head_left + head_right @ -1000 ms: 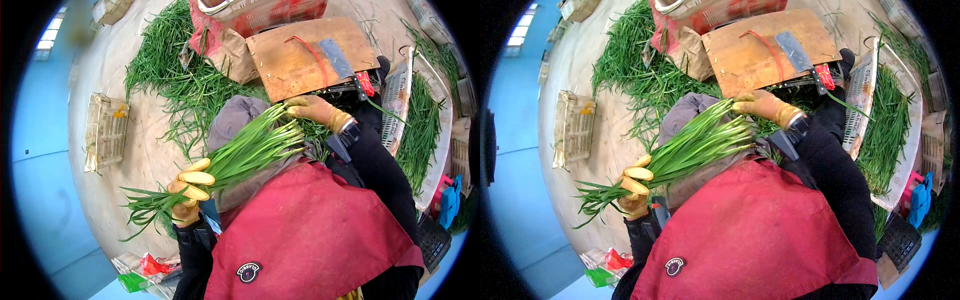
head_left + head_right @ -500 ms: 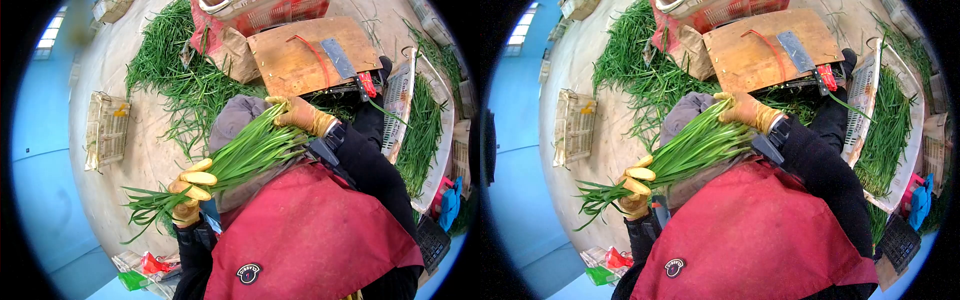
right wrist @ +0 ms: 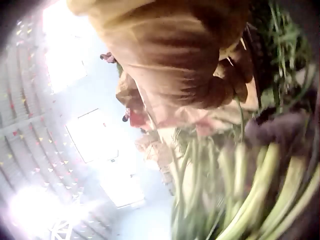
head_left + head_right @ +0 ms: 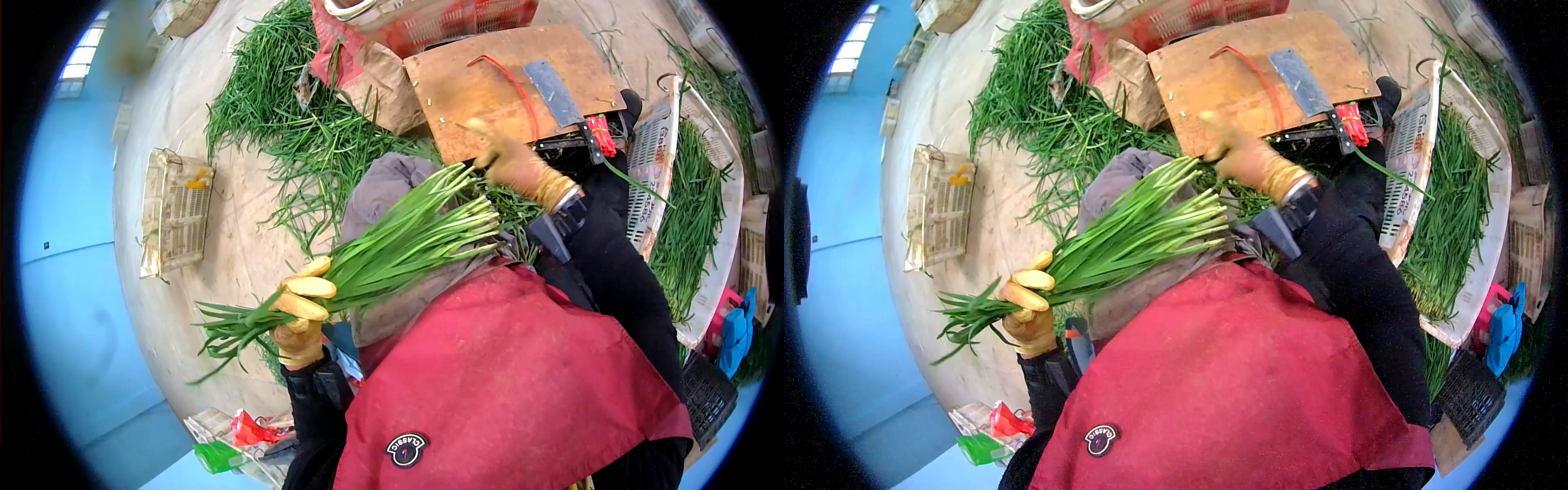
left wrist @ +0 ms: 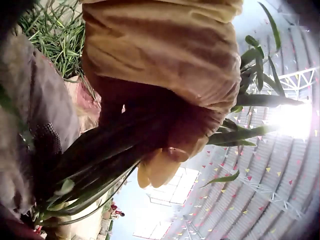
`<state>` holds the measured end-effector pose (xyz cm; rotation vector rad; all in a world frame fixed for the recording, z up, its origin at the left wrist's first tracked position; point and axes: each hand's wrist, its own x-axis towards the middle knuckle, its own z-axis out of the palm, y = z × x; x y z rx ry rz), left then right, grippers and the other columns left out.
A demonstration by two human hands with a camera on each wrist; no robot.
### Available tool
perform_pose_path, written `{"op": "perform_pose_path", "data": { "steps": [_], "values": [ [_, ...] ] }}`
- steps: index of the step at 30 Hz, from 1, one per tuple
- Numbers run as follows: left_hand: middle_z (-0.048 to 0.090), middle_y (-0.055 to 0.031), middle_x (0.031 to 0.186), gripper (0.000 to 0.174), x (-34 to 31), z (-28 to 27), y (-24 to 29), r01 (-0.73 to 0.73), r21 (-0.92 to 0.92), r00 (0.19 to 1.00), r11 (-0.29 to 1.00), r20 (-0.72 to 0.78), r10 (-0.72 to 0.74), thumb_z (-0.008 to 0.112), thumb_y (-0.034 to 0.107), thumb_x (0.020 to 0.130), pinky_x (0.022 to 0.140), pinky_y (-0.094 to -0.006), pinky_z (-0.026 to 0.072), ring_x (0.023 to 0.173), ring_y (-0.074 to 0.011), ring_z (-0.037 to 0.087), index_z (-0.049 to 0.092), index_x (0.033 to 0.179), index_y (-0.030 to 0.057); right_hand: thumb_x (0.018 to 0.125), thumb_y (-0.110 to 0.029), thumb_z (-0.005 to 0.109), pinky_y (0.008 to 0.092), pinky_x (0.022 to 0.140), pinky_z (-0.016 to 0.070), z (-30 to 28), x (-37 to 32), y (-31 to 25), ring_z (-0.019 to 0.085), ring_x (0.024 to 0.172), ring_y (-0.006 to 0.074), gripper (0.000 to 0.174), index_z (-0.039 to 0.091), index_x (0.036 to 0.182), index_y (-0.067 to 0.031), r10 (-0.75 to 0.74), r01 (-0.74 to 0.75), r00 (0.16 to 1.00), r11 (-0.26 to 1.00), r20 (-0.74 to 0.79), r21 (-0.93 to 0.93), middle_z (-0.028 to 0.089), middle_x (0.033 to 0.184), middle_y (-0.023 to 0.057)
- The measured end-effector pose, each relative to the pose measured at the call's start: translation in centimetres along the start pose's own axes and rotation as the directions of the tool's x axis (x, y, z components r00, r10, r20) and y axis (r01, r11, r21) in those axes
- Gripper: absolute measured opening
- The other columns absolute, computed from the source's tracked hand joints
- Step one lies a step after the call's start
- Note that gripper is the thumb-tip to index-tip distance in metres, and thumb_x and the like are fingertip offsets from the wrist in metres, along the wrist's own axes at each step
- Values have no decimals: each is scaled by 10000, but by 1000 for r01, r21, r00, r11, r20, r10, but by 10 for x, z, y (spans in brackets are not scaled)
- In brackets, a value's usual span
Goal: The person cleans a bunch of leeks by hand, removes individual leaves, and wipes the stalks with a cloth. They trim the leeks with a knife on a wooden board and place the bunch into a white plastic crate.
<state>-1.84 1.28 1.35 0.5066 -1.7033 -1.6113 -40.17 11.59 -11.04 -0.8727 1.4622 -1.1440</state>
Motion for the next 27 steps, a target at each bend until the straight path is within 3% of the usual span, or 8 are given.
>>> {"op": "perform_pose_path", "data": {
  "steps": [2, 5, 8, 12, 15, 22, 23, 27],
  "values": [
    [685, -261, 908, 324, -2, -2, -4, -10, -113, 999, 994, -46, 5, 729, 354, 733, 1033, -553, 396, 1083, -434, 612, 655, 687, 42, 765, 3, 565, 302, 763, 527, -39, -2, 33, 647, 800, 206, 657, 485, 1408, -108, -33, -89, 978, 823, -204, -561, 673, 898, 83],
    [677, -271, 911, 286, -8, -3, -7, 25, -180, 989, 983, -138, -51, 742, 299, 698, 1034, -555, 394, 1083, -450, 603, 653, 705, 27, 818, -23, 588, 352, 946, 498, -59, -30, 25, 606, 1120, 339, 514, 584, 1319, -134, 349, -226, 934, 395, -82, -891, 625, 1233, 181],
    [676, -275, 914, 288, -8, 1, -8, 26, -212, 984, 977, -169, -63, 742, 297, 695, 1031, -554, 396, 1064, -450, 608, 656, 711, 23, 895, -227, 634, 333, 970, 475, -46, -42, 35, 628, 1111, 218, 494, 551, 1324, 2, 110, -71, 987, 952, 117, -298, 641, 1258, 147],
    [679, -272, 902, 288, -3, 7, -4, 23, -197, 990, 980, -135, -50, 736, 300, 696, 1036, -550, 393, 1045, -439, 616, 662, 717, 23, 893, -225, 661, 301, 890, 504, 16, -26, -3, 628, 991, 161, 445, 594, 1242, 43, -46, 22, 969, 995, 241, 98, 676, 1130, 118],
    [685, -264, 884, 291, -2, 8, 3, 13, -134, 995, 991, -98, -27, 729, 300, 696, 1048, -543, 387, 1021, -417, 628, 671, 719, 16, 835, -92, 697, 297, 704, 540, 39, -22, -11, 614, 724, 107, 168, 702, 966, 13, 80, -92, 971, 995, 226, 43, 696, 842, 46],
    [675, -231, 864, 316, 4, 24, -1, 8, -26, 1000, 1000, 24, -7, 725, 322, 704, 1029, -526, 412, 995, -390, 624, 609, 668, 30, 773, -136, 659, 306, 637, 502, 25, -27, -9, 612, 673, 143, 139, 686, 853, -25, 142, -129, 990, 876, -8, -465, 679, 763, 101],
    [671, -231, 843, 326, 5, 26, -1, 9, 3, 1000, 1000, 10, -9, 719, 327, 699, 1029, -526, 411, 967, -386, 624, 599, 656, 27, 753, -250, 646, 406, 714, 539, 22, -26, -2, 673, 770, 353, 219, 711, 867, -74, 5, -14, 1000, 844, -18, -536, 682, 805, 194],
    [671, -234, 884, 313, -3, 7, -5, -7, -78, 998, 997, -59, 2, 724, 313, 702, 1013, -524, 424, 1022, -388, 620, 599, 677, 28, 780, -255, 641, 403, 714, 543, -23, -26, 28, 680, 743, 319, 178, 714, 827, -99, 142, -262, 964, 665, -226, -700, 693, 798, 163]
  ]
}}
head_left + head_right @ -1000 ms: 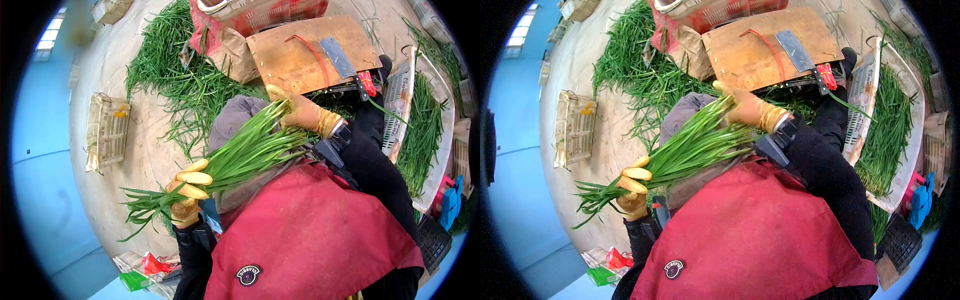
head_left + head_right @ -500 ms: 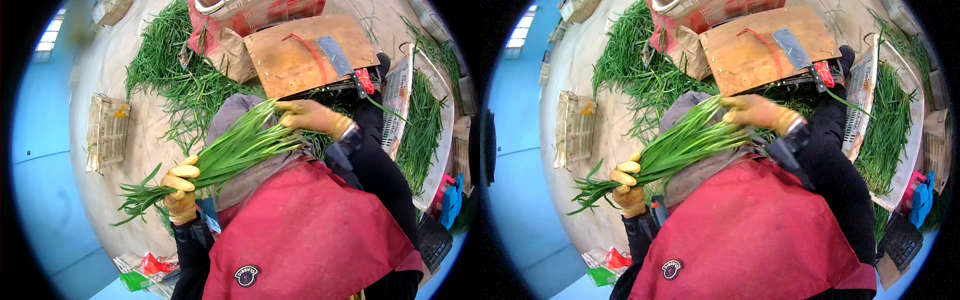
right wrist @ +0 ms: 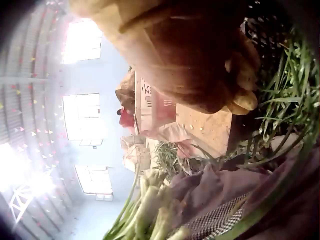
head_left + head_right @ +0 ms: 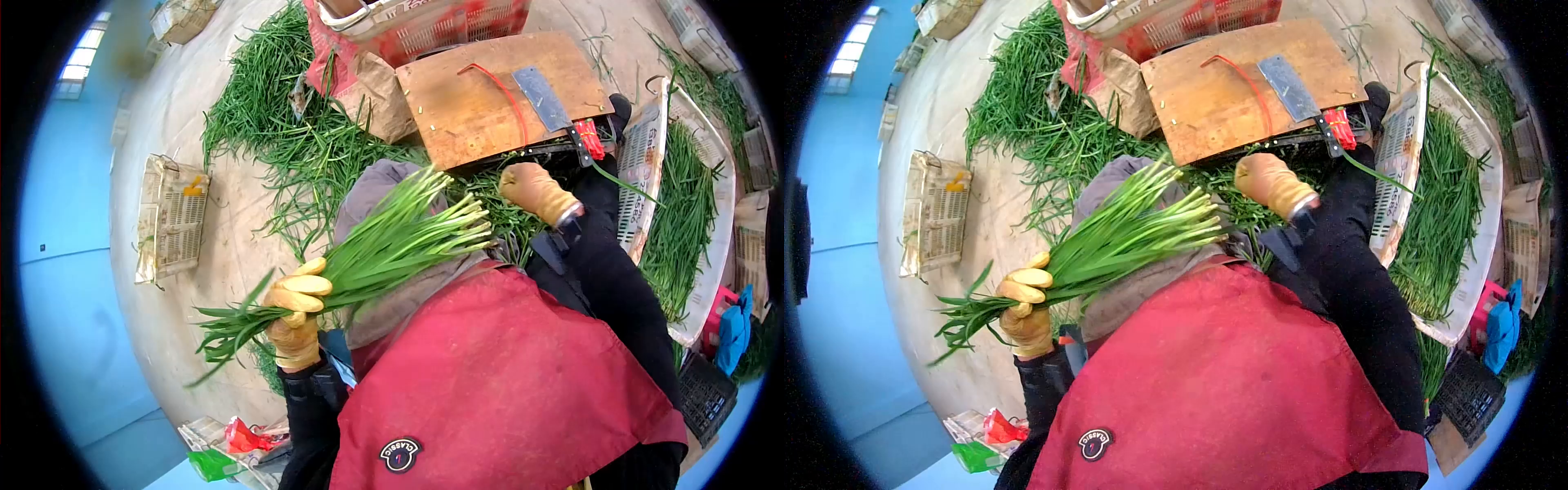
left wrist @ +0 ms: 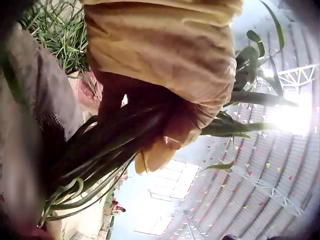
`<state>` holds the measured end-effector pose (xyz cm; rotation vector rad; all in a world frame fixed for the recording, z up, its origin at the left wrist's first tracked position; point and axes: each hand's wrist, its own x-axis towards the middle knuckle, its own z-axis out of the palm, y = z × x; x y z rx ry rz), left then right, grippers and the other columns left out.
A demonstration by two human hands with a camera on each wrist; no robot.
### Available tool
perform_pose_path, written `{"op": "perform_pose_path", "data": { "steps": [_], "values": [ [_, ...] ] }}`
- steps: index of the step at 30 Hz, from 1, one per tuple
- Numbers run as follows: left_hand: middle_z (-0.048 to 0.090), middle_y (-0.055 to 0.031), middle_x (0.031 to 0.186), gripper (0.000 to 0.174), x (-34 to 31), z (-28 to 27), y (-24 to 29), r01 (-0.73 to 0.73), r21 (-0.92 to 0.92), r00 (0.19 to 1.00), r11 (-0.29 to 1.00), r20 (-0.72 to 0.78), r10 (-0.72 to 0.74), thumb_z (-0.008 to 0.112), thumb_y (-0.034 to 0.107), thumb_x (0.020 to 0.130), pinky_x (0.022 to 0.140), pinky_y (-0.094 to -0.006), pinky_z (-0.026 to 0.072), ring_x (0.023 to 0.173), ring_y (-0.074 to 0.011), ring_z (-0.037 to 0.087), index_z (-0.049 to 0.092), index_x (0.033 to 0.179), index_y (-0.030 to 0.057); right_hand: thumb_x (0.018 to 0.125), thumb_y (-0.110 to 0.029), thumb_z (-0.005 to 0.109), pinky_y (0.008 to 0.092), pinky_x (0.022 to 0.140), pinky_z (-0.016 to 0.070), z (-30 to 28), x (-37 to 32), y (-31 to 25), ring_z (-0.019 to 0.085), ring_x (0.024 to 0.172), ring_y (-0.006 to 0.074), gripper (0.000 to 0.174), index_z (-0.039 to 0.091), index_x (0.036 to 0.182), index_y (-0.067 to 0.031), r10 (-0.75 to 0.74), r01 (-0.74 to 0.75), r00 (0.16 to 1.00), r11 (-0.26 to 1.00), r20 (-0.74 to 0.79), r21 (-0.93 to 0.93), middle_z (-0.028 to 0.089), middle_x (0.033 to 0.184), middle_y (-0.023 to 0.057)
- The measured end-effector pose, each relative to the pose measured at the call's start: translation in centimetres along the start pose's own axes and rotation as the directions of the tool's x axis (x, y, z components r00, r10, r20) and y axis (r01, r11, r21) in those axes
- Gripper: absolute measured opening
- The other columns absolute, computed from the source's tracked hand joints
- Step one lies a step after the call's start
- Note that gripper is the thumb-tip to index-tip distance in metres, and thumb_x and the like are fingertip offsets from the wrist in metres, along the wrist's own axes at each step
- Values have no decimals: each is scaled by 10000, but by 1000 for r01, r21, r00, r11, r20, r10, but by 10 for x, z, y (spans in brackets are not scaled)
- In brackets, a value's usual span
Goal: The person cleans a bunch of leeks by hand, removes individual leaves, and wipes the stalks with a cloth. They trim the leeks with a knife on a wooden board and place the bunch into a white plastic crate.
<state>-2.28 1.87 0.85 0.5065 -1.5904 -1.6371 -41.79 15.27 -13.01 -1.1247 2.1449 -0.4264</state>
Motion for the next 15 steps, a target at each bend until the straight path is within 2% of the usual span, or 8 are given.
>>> {"op": "perform_pose_path", "data": {
  "steps": [1, 3, 4, 5, 7, 10, 13, 15],
  "values": [
    [673, -227, 852, 307, -1, 1, -1, -3, -12, 999, 1000, -32, 2, 724, 307, 713, 1017, -538, 417, 959, -380, 634, 606, 674, 26, 826, -260, 639, 357, 654, 547, -8, -10, 4, 679, 676, 242, 211, 710, 861, -64, -14, 2, 997, 988, 77, 156, 708, 768, 132],
    [677, -213, 788, 299, 1, 4, -3, -11, -36, 996, 999, -86, 8, 723, 295, 736, 1026, -564, 404, 833, -362, 660, 620, 668, 23, 882, -310, 634, 288, 603, 539, -18, -26, 0, 659, 646, 169, 303, 693, 905, -14, -21, -166, 955, 790, 297, 590, 704, 750, 119],
    [682, -229, 840, 308, 0, 6, -2, 6, -42, 994, 999, -109, -11, 741, 299, 717, 1025, -565, 403, 881, -371, 660, 629, 686, 14, 927, -290, 583, 278, 607, 547, -26, -35, -5, 664, 658, 176, 325, 667, 971, 21, -111, -157, 929, 748, 354, 645, 700, 781, 135],
    [682, -235, 867, 304, -1, 8, -2, 11, -52, 994, 999, -109, -16, 743, 294, 724, 1029, -565, 400, 900, -375, 658, 635, 716, 11, 973, -270, 531, 267, 611, 554, -31, -44, -11, 668, 670, 183, 350, 642, 1037, 56, -205, -151, 893, 703, 401, 695, 695, 813, 152],
    [683, -247, 921, 300, -1, 10, 1, 20, -65, 994, 998, -105, -27, 749, 284, 738, 1036, -566, 395, 938, -383, 654, 647, 775, 4, 941, -279, 612, 251, 579, 535, -28, -63, -31, 657, 665, 155, 320, 619, 1056, 19, -228, -227, 858, 637, 461, 737, 679, 878, 97],
    [680, -252, 981, 299, 0, 20, 6, -7, -40, 990, 999, -143, 1, 738, 264, 784, 1018, -535, 432, 989, -372, 649, 649, 877, -6, 879, -146, 702, 227, 551, 502, 1, -69, -46, 613, 627, 103, 280, 574, 1096, -25, -170, -222, 921, 511, 351, 831, 659, 851, 49],
    [652, -237, 1080, 314, -5, 23, 19, 138, 29, 976, 990, -176, -131, 697, 260, 821, 1013, -510, 450, 1084, -366, 612, 603, 996, 17, 884, -139, 699, 214, 539, 480, 2, -66, -46, 596, 616, 92, 192, 617, 1007, -16, -195, -158, 937, 503, 290, 850, 653, 803, 52],
    [648, -227, 1101, 313, -7, 26, 18, 132, 26, 963, 991, -240, -122, 686, 235, 841, 1009, -500, 458, 1079, -357, 615, 602, 1046, 14, 882, -129, 696, 213, 535, 472, 0, -59, -37, 589, 618, 85, 146, 638, 951, -14, -138, -119, 962, 565, 236, 816, 647, 777, 51]
  ]
}}
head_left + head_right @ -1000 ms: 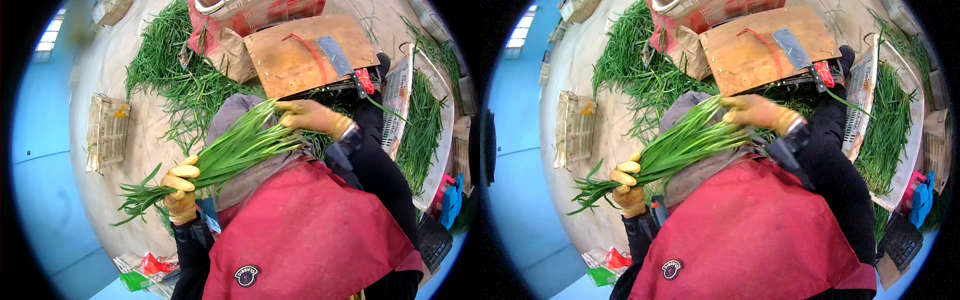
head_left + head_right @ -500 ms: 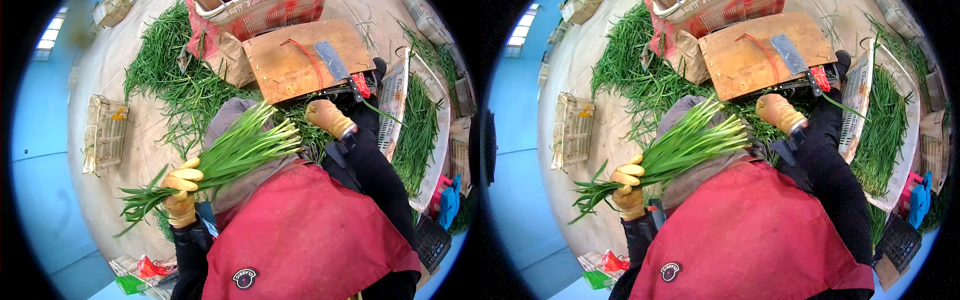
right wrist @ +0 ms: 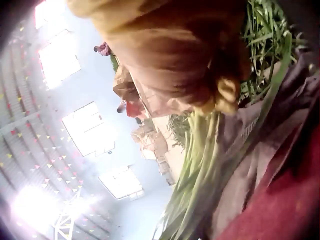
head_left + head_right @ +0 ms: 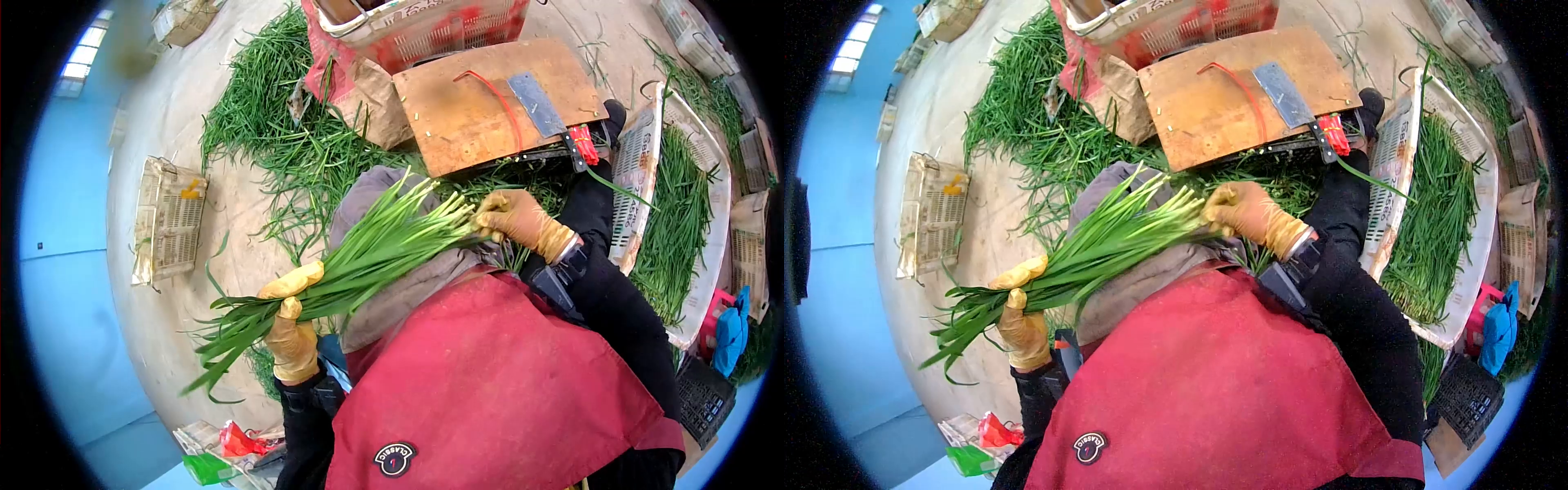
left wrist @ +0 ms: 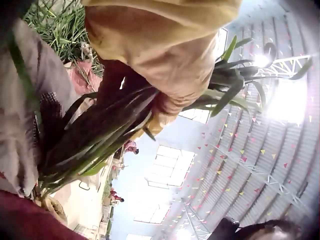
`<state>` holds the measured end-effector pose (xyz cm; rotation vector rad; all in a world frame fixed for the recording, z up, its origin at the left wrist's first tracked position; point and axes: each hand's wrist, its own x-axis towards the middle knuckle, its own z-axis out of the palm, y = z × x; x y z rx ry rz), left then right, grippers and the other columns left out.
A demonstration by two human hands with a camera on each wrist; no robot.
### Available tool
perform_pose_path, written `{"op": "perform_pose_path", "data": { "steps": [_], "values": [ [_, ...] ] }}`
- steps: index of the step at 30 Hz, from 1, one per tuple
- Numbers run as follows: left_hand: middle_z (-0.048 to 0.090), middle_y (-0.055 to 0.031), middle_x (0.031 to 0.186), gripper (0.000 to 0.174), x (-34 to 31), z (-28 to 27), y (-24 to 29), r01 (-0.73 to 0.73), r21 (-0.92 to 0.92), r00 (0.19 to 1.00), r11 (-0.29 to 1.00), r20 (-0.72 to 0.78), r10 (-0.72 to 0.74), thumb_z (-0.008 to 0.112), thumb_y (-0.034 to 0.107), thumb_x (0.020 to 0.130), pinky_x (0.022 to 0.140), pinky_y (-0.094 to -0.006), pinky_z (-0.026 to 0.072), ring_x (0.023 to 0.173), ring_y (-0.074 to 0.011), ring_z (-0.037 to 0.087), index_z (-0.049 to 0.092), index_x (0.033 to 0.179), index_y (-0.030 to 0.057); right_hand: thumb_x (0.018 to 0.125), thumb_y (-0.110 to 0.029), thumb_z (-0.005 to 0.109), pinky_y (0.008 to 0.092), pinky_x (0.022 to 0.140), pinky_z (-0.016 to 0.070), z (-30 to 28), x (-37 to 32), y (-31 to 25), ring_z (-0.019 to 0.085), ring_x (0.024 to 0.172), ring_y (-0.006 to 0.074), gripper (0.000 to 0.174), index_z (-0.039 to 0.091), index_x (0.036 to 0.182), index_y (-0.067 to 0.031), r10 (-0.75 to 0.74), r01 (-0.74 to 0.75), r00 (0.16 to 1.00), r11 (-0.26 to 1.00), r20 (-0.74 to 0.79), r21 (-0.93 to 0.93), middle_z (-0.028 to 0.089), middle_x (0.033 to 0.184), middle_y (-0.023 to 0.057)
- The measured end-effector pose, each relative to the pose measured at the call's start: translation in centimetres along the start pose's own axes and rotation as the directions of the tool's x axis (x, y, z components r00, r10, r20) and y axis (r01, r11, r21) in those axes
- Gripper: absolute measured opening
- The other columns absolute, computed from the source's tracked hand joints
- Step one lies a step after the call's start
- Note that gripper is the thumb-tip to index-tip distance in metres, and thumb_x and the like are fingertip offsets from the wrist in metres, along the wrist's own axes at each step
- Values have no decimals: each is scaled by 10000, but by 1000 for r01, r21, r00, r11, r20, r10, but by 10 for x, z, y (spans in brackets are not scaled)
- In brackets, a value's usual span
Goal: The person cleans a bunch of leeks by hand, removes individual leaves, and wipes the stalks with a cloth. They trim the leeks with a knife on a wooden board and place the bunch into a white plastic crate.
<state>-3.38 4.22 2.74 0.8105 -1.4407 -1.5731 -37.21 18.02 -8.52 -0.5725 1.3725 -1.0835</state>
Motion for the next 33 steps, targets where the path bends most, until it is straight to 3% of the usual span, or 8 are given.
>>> {"op": "perform_pose_path", "data": {
  "steps": [5, 8, 11, 18, 22, 26, 30, 33],
  "values": [
    [643, -223, 1127, 316, 3, -4, -8, -18, -78, 998, 997, -65, 13, 672, 181, 864, 986, -480, 482, 1060, -342, 627, 594, 1106, -7, 860, -112, 673, 278, 647, 505, -36, 5, 17, 629, 734, 142, 174, 664, 999, -7, -103, 63, 970, 981, -221, -181, 667, 823, 69],
    [650, -246, 1113, 302, 6, 7, -5, -24, -88, 996, 996, -92, 16, 656, 159, 870, 945, -464, 516, 1036, -335, 642, 593, 1092, -36, 810, -138, 714, 348, 745, 511, -13, -3, -20, 647, 848, 260, 333, 656, 1122, -36, -801, 659, 576, 336, 165, -672, 682, 934, 94],
    [649, -247, 1118, 309, 9, 10, -3, -19, -103, 998, 994, -68, 12, 663, 160, 864, 940, -462, 520, 1034, -334, 643, 602, 1095, -35, 823, -263, 681, 415, 850, 471, 22, -5, -40, 598, 951, 328, 446, 619, 1246, -138, -659, 644, 660, 249, 361, -723, 657, 992, 93],
    [637, -185, 1095, 282, 12, -3, -12, 69, -290, 984, 955, -138, -113, 664, 130, 865, 1005, -470, 474, 1063, -312, 609, 607, 1097, -18, 856, -313, 603, 436, 752, 475, -4, 13, -14, 608, 863, 300, 187, 698, 908, -161, -583, 408, 744, 9, 327, -913, 637, 827, 86],
    [605, -160, 1082, 250, 14, -8, -17, 47, -346, 978, 937, -177, -114, 645, 97, 881, 1031, -482, 454, 1088, -306, 578, 601, 1109, 4, 842, -192, 642, 415, 732, 502, -41, -2, -2, 607, 807, 328, 125, 691, 828, -79, -598, 342, 799, 359, 67, -869, 635, 825, 122],
    [608, -169, 1090, 259, 15, -2, -18, 64, -341, 976, 938, -174, -130, 646, 105, 885, 1033, -483, 451, 1091, -310, 577, 596, 1119, 4, 824, -93, 715, 295, 820, 507, -2, -2, -14, 616, 913, 153, 235, 665, 1037, -8, -349, 349, 937, 937, -32, 2, 663, 982, 63],
    [610, -177, 1115, 267, 13, -3, -18, 38, -335, 984, 942, -150, -93, 644, 105, 886, 1038, -488, 444, 1096, -315, 581, 596, 1128, 4, 835, -55, 702, 277, 782, 518, 32, 24, -4, 615, 863, 129, 266, 645, 1085, 19, -193, 188, 973, 981, 130, 50, 660, 945, 27],
    [644, -184, 1118, 287, 9, -6, -15, 11, -310, 981, 951, -180, -70, 647, 115, 887, 1050, -485, 444, 1072, -308, 613, 599, 1143, -6, 788, -125, 697, 306, 769, 523, 32, 23, -2, 652, 787, 174, 159, 716, 923, -43, -213, 266, 962, 880, 173, -394, 707, 864, 101]
  ]
}}
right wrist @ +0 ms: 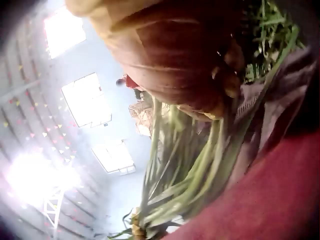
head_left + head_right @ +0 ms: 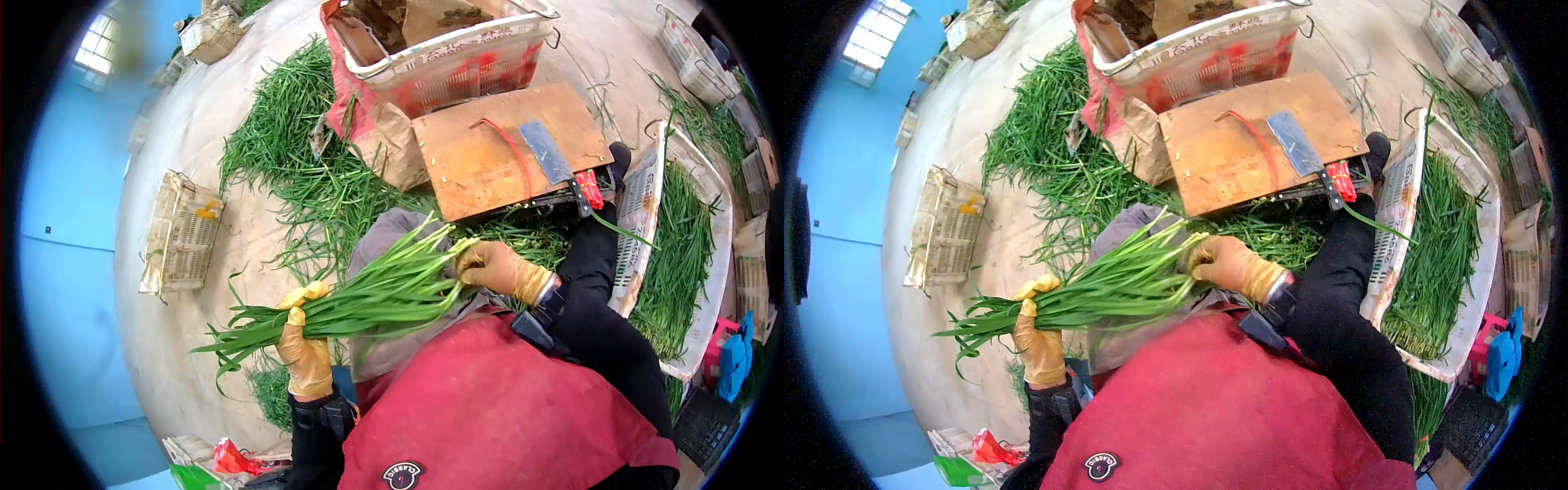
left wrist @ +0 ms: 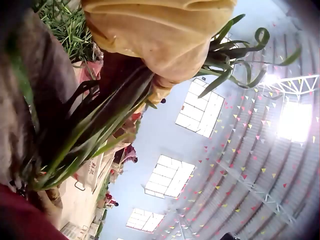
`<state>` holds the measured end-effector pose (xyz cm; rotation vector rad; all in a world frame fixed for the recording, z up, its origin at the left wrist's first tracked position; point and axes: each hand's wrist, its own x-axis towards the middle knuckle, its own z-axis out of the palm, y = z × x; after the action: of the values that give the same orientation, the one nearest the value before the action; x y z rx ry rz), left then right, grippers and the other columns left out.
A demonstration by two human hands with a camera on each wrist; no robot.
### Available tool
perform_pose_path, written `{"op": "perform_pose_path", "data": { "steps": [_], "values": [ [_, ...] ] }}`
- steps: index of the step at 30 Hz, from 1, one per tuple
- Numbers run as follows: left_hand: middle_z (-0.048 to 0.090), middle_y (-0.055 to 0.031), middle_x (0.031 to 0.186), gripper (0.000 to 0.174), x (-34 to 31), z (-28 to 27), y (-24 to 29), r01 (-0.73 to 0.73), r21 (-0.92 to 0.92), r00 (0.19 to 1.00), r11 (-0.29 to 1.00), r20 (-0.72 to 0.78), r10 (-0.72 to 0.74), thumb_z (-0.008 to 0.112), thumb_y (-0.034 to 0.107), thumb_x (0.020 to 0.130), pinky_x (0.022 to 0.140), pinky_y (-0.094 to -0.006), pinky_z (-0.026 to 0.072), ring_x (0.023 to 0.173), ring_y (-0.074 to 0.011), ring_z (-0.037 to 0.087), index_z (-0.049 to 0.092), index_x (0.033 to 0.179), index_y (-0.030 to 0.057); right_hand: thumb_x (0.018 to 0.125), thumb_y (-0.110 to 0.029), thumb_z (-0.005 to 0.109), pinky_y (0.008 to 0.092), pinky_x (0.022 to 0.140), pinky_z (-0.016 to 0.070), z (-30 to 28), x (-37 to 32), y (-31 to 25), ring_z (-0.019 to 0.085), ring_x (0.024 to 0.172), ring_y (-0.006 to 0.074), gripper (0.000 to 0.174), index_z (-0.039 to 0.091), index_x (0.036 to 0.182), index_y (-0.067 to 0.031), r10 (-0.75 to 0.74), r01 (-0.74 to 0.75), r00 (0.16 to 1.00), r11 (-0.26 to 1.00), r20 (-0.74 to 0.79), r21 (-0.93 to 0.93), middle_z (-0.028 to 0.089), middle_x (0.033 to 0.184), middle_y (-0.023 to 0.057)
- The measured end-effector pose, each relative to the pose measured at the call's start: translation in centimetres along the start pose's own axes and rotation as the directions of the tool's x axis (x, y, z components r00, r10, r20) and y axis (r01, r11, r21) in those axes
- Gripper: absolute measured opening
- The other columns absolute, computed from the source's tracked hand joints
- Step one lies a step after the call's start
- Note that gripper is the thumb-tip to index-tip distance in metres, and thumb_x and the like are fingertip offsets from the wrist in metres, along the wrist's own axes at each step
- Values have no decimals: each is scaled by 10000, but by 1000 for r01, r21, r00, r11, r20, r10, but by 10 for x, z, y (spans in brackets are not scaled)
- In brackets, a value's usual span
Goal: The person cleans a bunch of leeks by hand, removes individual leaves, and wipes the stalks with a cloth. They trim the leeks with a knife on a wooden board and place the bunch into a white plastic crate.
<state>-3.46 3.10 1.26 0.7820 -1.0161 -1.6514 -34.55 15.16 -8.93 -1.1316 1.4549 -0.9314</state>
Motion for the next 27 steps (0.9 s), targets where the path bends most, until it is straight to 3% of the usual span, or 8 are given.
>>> {"op": "perform_pose_path", "data": {
  "steps": [3, 6, 9, 13, 21, 24, 25, 27],
  "values": [
    [637, -183, 1115, 284, 2, -7, 2, -11, 7, 1000, 1000, -18, 11, 655, 123, 883, 1020, -480, 465, 1070, -309, 610, 602, 1134, 0, 793, -131, 660, 339, 765, 526, -26, -8, 21, 674, 813, 265, 135, 716, 898, -67, -78, -2, 988, 860, -135, -510, 698, 871, 137],
    [624, -165, 1092, 271, 4, -2, 5, 15, -6, 998, 1000, -58, -15, 677, 133, 867, 989, -472, 484, 1074, -305, 600, 613, 1104, 19, 804, -150, 639, 389, 789, 526, -48, -19, 14, 659, 870, 336, 148, 703, 896, -52, -140, 36, 927, 957, -348, -288, 680, 890, 164],
    [628, -157, 1084, 267, 5, 1, 6, 26, 26, 999, 999, -45, -25, 682, 131, 858, 988, -467, 484, 1064, -300, 606, 612, 1092, 22, 800, -229, 680, 415, 844, 507, -41, -7, -29, 644, 948, 342, 299, 659, 1047, -61, -612, 395, 732, 739, -298, -546, 678, 982, 149],
    [640, -156, 1078, 294, 6, 4, 9, 35, 49, 999, 998, 19, -36, 705, 157, 840, 986, -450, 484, 1057, -296, 610, 611, 1080, 17, 838, -314, 604, 464, 823, 482, 1, 18, -43, 643, 931, 344, 281, 659, 1015, -103, -300, 270, 949, 617, 96, -739, 676, 950, 131],
    [656, -158, 1065, 306, 4, -11, 2, 79, -86, 996, 993, -28, -82, 717, 145, 844, 996, -458, 486, 1024, -282, 627, 620, 1103, 13, 859, -224, 565, 482, 691, 528, -33, 0, 32, 662, 774, 384, 198, 690, 851, -70, -166, 20, 979, 668, -122, -744, 664, 790, 185],
    [655, -155, 1069, 293, 7, -14, 0, 77, -96, 995, 992, -53, -83, 724, 154, 833, 984, -465, 486, 1043, -289, 617, 634, 1077, 19, 866, -219, 566, 458, 735, 543, -57, -16, 32, 674, 835, 386, 220, 707, 871, -52, 188, -278, 961, 636, -205, -720, 688, 854, 201],
    [656, -156, 1069, 289, 7, -14, 0, 83, -112, 995, 990, -47, -89, 723, 150, 834, 985, -467, 486, 1045, -292, 618, 634, 1076, 20, 863, -239, 595, 418, 819, 537, -68, -21, 20, 654, 958, 368, 255, 711, 996, -56, 375, -275, 926, 600, -39, -751, 680, 981, 216],
    [659, -158, 1074, 287, 10, -27, -8, 82, -131, 994, 988, -63, -90, 722, 145, 836, 989, -469, 486, 1043, -297, 621, 633, 1079, 19, 857, -237, 647, 368, 905, 511, -61, -30, 23, 636, 1080, 299, 381, 649, 1205, -81, 113, -146, 989, 732, -93, -666, 654, 1137, 220]
  ]
}}
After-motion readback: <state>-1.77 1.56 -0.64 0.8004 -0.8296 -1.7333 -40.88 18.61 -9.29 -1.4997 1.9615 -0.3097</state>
